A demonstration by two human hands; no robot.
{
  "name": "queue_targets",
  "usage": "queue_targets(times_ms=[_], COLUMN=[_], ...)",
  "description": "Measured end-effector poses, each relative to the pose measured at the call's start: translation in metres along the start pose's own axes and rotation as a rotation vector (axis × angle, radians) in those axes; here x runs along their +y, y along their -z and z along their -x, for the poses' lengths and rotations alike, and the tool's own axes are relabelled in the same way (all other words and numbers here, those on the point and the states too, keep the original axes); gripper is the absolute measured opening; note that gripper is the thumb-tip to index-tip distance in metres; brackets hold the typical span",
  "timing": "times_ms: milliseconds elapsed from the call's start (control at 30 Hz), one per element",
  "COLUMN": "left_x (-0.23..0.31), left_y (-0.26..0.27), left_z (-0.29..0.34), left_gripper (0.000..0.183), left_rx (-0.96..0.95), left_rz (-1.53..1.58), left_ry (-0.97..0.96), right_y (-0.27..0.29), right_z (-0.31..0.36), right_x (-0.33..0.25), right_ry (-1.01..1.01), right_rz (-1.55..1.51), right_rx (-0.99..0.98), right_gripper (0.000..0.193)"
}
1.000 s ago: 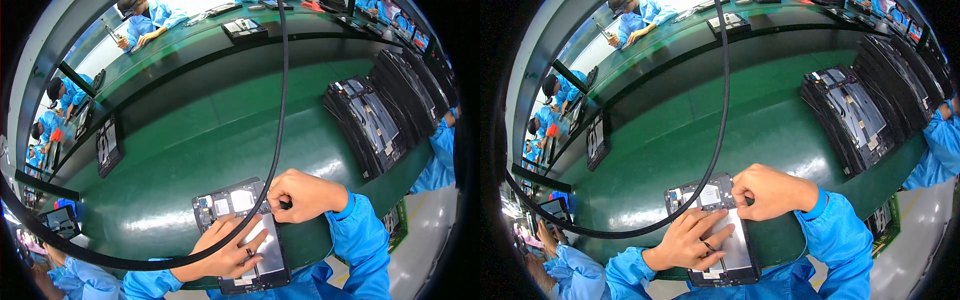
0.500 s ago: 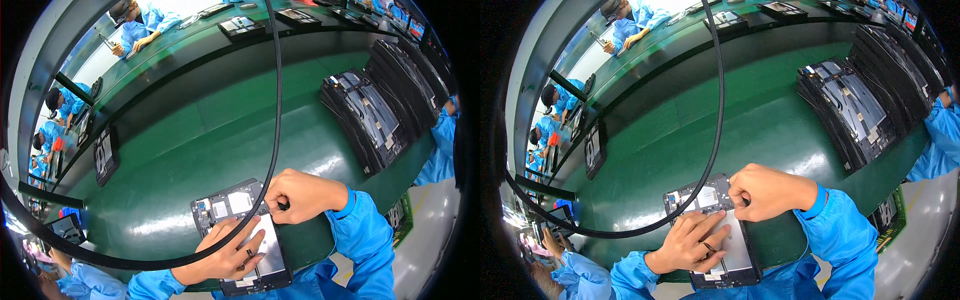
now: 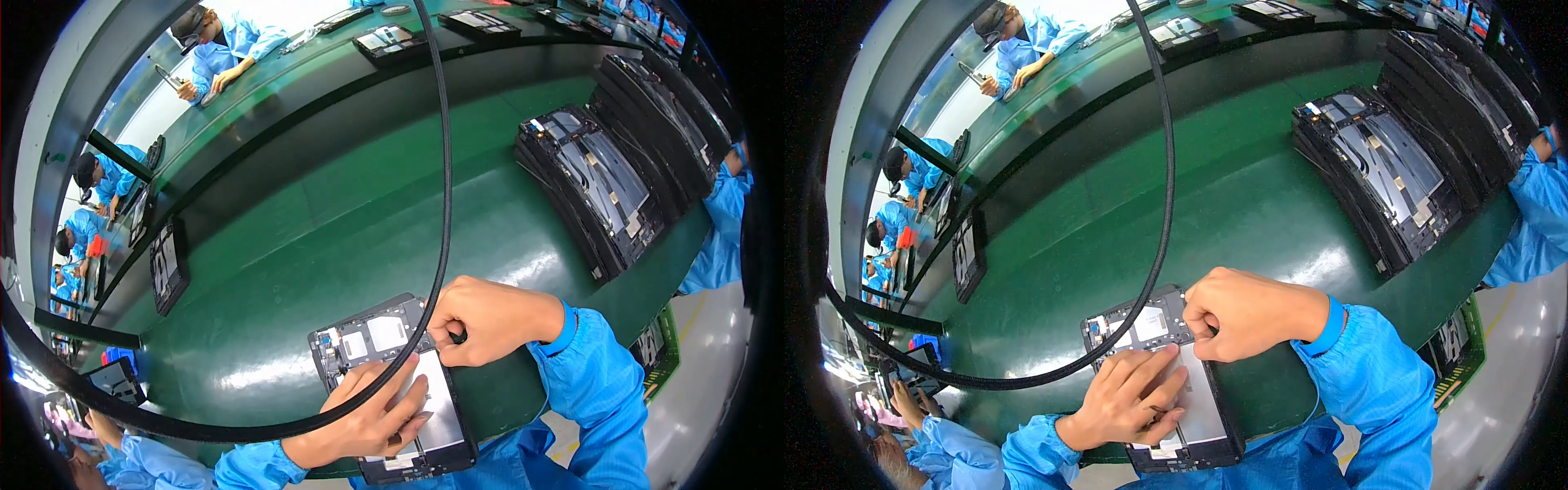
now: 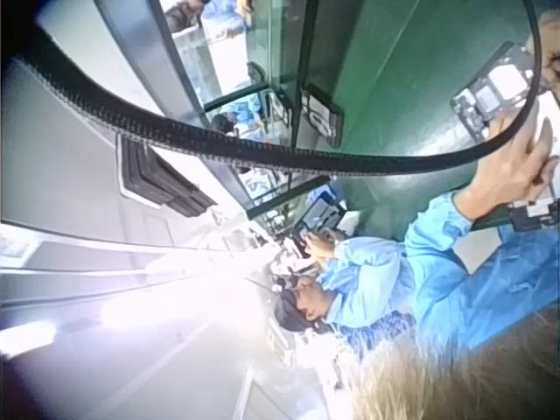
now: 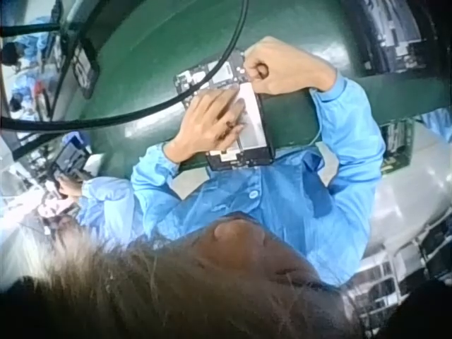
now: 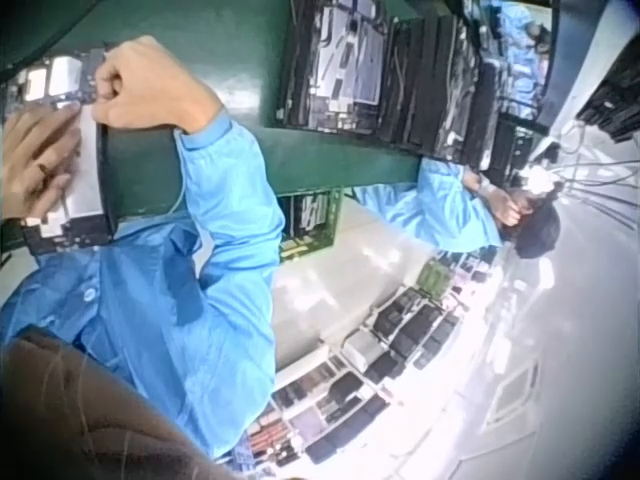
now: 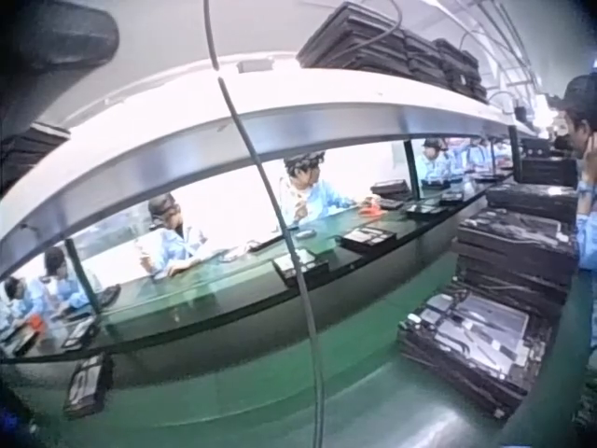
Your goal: The person assembles a tablet or smartphone screen assembly by connecting internal ribbon cables and fastening components into the internal housing using an electric screwdriver.
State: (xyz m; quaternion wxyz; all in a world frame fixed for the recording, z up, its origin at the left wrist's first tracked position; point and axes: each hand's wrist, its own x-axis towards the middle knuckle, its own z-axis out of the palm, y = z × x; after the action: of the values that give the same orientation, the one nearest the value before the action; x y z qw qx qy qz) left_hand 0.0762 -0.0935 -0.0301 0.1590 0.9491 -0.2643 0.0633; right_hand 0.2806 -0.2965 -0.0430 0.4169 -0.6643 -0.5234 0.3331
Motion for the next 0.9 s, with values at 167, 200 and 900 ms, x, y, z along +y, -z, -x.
queue_targets(times_ms=[167,200,900], left_x=[0.002,0.003,-0.004], left_y=[0.004,0.004,-0.003], left_z=[-0.005,-0.005,-0.009], left_gripper=[0.055,0.055,0.043], left_rx=[-0.007,-0.010,0.078], left_rz=[0.090,0.132,-0.112], left_ry=[0.045,0.066,-0.007], right_y=[-0.001,-0.001,-0.025], right_z=[-0.001,0.000,-0.018], right_x=[-0.003,-0.003,0.007], right_ry=[-0.027,-0.031,0.075], right_rz=[-0.001,-0.002,-0.100], right_rx=[-0.009,-0.005,0.346], right_gripper=[0.023,0.023,0.007])
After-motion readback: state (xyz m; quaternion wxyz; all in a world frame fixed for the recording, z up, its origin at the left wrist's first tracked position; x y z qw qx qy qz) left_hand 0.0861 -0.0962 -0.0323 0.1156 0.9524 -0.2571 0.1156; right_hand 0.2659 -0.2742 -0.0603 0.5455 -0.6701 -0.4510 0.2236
